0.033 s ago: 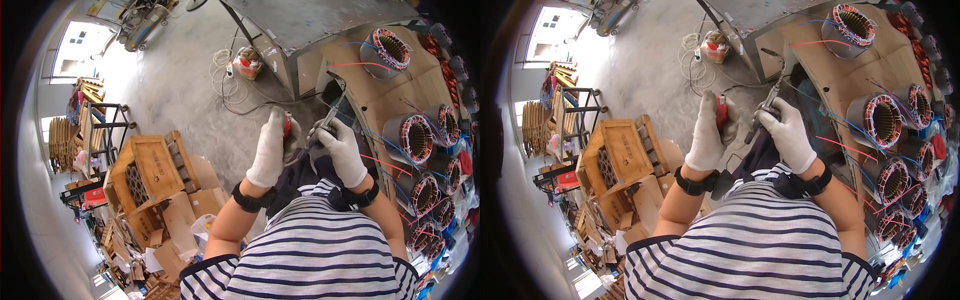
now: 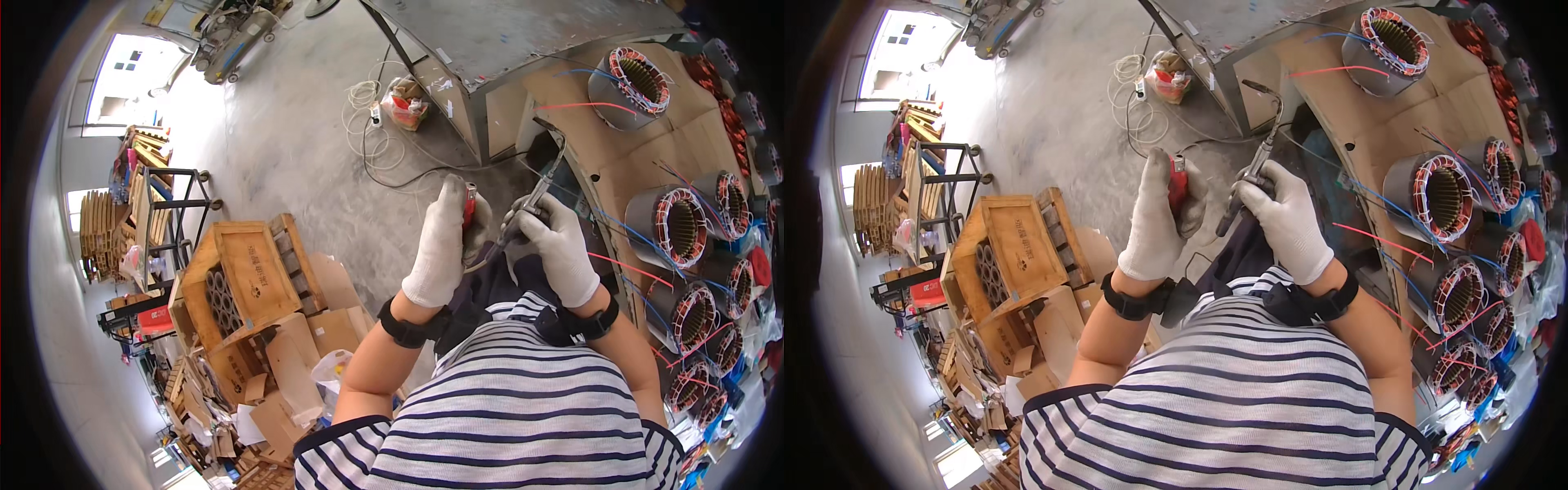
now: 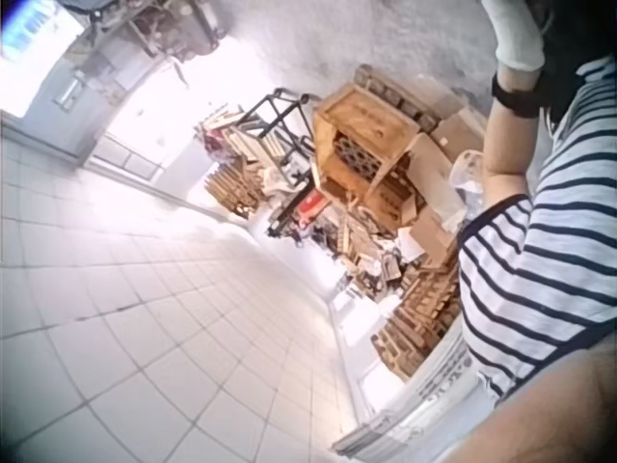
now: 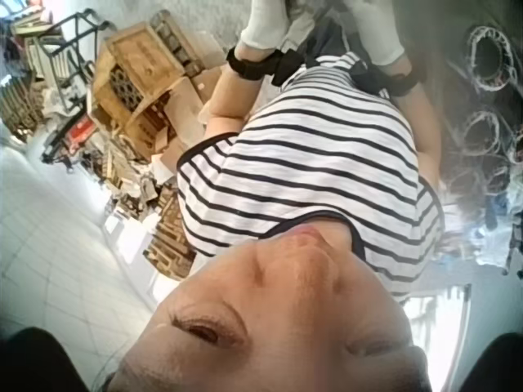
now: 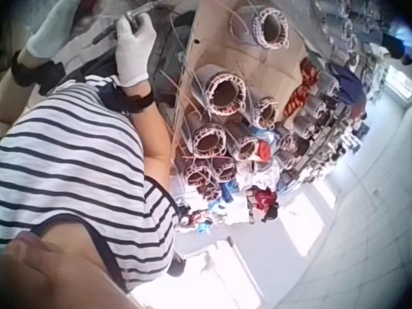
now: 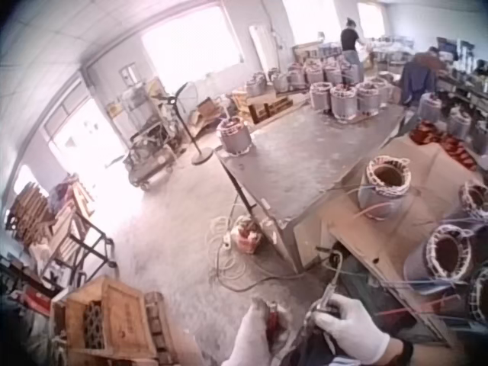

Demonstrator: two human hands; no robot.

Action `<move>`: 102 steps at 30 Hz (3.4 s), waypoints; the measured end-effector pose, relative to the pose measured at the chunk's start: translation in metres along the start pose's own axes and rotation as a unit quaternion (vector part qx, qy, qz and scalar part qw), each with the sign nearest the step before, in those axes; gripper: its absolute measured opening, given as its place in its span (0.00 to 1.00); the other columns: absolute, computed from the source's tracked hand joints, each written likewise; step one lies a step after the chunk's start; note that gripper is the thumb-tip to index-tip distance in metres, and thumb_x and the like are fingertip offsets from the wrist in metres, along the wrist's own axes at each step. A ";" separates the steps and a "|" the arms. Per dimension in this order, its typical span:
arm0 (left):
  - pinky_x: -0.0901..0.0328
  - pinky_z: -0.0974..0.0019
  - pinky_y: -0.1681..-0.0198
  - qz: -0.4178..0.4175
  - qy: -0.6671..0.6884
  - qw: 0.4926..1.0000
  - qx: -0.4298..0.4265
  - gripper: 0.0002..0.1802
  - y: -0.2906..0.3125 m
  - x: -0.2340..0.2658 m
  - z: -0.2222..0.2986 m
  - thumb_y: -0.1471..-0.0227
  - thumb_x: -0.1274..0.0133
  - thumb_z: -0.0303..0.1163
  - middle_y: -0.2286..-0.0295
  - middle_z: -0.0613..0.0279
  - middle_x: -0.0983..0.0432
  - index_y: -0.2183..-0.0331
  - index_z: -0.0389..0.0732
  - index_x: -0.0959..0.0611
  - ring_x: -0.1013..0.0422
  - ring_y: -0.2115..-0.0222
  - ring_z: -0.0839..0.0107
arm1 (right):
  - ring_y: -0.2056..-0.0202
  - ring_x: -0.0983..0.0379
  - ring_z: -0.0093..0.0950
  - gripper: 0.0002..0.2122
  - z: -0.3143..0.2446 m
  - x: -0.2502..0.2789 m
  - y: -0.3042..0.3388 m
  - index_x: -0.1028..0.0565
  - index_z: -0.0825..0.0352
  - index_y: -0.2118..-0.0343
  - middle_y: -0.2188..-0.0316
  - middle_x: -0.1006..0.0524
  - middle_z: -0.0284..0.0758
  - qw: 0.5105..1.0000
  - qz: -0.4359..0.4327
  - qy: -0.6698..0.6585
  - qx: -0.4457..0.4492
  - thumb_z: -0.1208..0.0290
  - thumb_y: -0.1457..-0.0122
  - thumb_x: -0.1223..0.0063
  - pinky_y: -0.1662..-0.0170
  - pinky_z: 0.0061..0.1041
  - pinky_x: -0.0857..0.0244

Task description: Preparing and installing wiring or tubing into motor stator assemblies on a workbench.

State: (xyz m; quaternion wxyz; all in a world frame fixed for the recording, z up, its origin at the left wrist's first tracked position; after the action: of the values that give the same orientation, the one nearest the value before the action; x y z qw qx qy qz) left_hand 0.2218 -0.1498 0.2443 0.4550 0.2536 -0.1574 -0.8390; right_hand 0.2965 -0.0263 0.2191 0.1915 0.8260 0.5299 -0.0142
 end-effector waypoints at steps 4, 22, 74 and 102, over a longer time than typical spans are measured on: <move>0.55 0.74 0.87 0.006 0.025 1.000 0.005 0.27 0.006 0.004 0.002 0.47 0.64 0.57 0.90 0.68 0.41 0.80 0.43 0.29 0.48 0.91 0.79 | 0.74 0.35 0.14 0.07 0.001 -0.011 0.005 0.29 0.73 0.69 0.77 0.28 0.29 1.000 -0.016 0.000 -0.013 0.75 0.48 0.52 0.70 0.14 0.40; 0.56 0.73 0.88 0.045 0.097 0.994 0.023 0.26 0.012 0.016 0.010 0.47 0.68 0.53 0.92 0.67 0.44 0.82 0.43 0.31 0.50 0.92 0.77 | 0.71 0.28 0.18 0.07 0.006 -0.034 0.009 0.30 0.71 0.66 0.72 0.26 0.31 0.990 -0.072 0.117 -0.039 0.75 0.47 0.57 0.70 0.16 0.35; 0.36 0.77 0.65 0.149 -0.090 0.982 -0.080 0.11 0.072 0.069 -0.033 0.59 0.44 0.20 0.73 0.69 0.24 0.67 0.34 0.21 0.32 0.72 0.83 | 0.71 0.27 0.21 0.07 -0.005 -0.093 -0.007 0.31 0.70 0.65 0.71 0.25 0.35 0.979 -0.193 0.033 -0.058 0.75 0.45 0.55 0.69 0.17 0.34; 0.36 0.77 0.67 0.158 -0.038 0.984 -0.070 0.08 0.082 0.067 -0.021 0.59 0.45 0.19 0.76 0.69 0.25 0.70 0.34 0.20 0.32 0.74 0.83 | 0.70 0.29 0.18 0.08 -0.014 -0.087 0.004 0.29 0.72 0.64 0.71 0.26 0.32 0.985 -0.153 -0.043 -0.064 0.74 0.44 0.53 0.67 0.17 0.34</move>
State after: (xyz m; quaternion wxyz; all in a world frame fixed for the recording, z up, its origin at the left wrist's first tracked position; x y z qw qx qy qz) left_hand 0.2594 -0.2511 0.2487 0.5921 0.1611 -0.1532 -0.7746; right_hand 0.2595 -0.0987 0.2525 0.2618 0.7198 0.6413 -0.0453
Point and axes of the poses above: each hand's wrist, its own y-axis away from the middle knuckle, its own x-axis out of the back of the hand, z = x × y, the point moved 6 cm from there along -y, towards the middle knuckle
